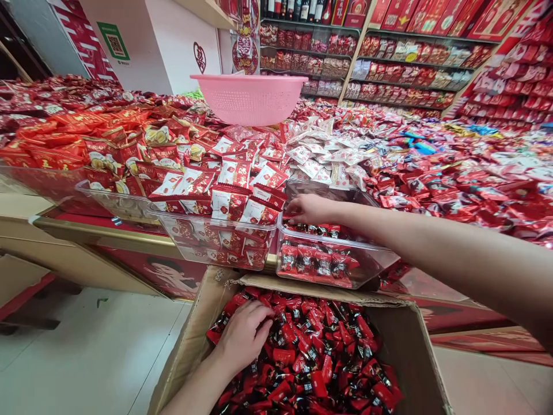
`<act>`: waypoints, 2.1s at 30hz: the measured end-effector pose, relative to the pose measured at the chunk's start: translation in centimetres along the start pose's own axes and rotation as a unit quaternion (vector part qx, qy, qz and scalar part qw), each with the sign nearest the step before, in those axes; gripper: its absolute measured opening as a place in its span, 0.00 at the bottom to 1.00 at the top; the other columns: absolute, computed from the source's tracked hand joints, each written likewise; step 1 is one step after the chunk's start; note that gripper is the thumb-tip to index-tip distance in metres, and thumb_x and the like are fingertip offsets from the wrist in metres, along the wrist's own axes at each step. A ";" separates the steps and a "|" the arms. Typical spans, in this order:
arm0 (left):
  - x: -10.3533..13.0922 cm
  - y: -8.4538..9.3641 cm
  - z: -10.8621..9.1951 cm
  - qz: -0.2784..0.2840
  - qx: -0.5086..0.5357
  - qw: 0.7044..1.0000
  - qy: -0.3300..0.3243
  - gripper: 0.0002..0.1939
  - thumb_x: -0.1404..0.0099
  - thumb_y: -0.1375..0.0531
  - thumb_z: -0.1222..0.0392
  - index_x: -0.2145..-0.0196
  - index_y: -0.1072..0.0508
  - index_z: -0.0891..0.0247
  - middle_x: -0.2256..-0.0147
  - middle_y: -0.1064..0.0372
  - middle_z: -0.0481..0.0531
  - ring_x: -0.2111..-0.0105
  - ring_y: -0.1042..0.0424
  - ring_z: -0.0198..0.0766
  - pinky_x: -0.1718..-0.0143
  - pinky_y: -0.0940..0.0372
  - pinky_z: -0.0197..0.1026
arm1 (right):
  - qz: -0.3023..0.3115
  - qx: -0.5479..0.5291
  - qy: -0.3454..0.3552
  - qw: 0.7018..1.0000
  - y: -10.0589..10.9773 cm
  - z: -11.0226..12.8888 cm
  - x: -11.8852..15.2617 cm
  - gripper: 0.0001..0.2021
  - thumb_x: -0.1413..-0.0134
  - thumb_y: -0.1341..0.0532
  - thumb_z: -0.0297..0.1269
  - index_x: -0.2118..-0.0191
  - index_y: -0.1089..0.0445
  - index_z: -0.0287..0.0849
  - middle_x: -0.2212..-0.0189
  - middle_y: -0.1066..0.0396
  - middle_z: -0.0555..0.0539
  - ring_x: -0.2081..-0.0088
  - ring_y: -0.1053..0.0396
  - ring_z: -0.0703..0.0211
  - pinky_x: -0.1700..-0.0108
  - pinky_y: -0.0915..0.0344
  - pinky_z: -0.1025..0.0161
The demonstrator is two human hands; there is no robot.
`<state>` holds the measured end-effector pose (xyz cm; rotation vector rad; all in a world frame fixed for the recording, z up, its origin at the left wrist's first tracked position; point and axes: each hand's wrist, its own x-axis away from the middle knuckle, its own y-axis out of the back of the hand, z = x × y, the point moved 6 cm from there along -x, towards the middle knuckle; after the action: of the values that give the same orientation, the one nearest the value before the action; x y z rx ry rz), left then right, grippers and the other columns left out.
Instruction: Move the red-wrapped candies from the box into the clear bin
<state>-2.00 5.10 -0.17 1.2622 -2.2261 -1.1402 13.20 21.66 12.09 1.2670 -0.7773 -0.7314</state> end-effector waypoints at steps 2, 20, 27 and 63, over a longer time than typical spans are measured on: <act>0.2 0.2 -0.2 -0.001 -0.024 1.000 -0.009 0.11 0.43 0.49 0.62 0.62 0.33 0.58 0.62 0.35 0.52 0.62 0.38 0.41 0.60 0.42 0.46 | -0.039 -0.001 -0.034 0.999 3.3 0.5 1.0 0.13 0.57 0.43 0.37 0.63 0.32 0.40 0.68 0.32 0.47 0.67 0.36 0.60 0.65 0.42 0.65; 0.3 -2.5 -6.1 0.094 -0.029 0.986 -0.136 0.10 0.45 0.51 0.70 0.70 0.34 0.59 0.71 0.39 0.48 0.70 0.37 0.34 0.60 0.42 0.42 | -0.006 -0.227 -0.129 0.965 -18.2 10.8 18.7 0.28 0.68 0.38 0.31 0.53 0.41 0.42 0.54 0.43 0.42 0.54 0.45 0.50 0.53 0.47 0.57; -0.8 -1.7 -2.8 -0.032 0.265 0.958 0.104 0.15 0.52 0.51 0.73 0.65 0.39 0.61 0.71 0.38 0.45 0.73 0.35 0.32 0.70 0.37 0.36 | -0.104 -0.431 -0.195 0.875 -17.2 7.8 19.6 0.02 0.59 0.44 0.30 0.74 0.38 0.41 0.75 0.36 0.50 0.71 0.39 0.62 0.67 0.41 0.65; -0.2 -4.6 -1.2 0.059 0.396 0.903 0.155 0.09 0.48 0.44 0.55 0.74 0.34 0.64 0.77 0.38 0.44 0.76 0.38 0.31 0.72 0.41 0.34 | -0.099 -0.053 -0.247 0.962 6.8 -2.5 8.2 0.07 0.57 0.43 0.29 0.68 0.31 0.36 0.73 0.32 0.46 0.68 0.35 0.58 0.65 0.40 0.63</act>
<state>1.44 3.39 -2.96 1.4118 -2.5293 0.0781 20.09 17.26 19.32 1.0831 -1.0055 -1.2655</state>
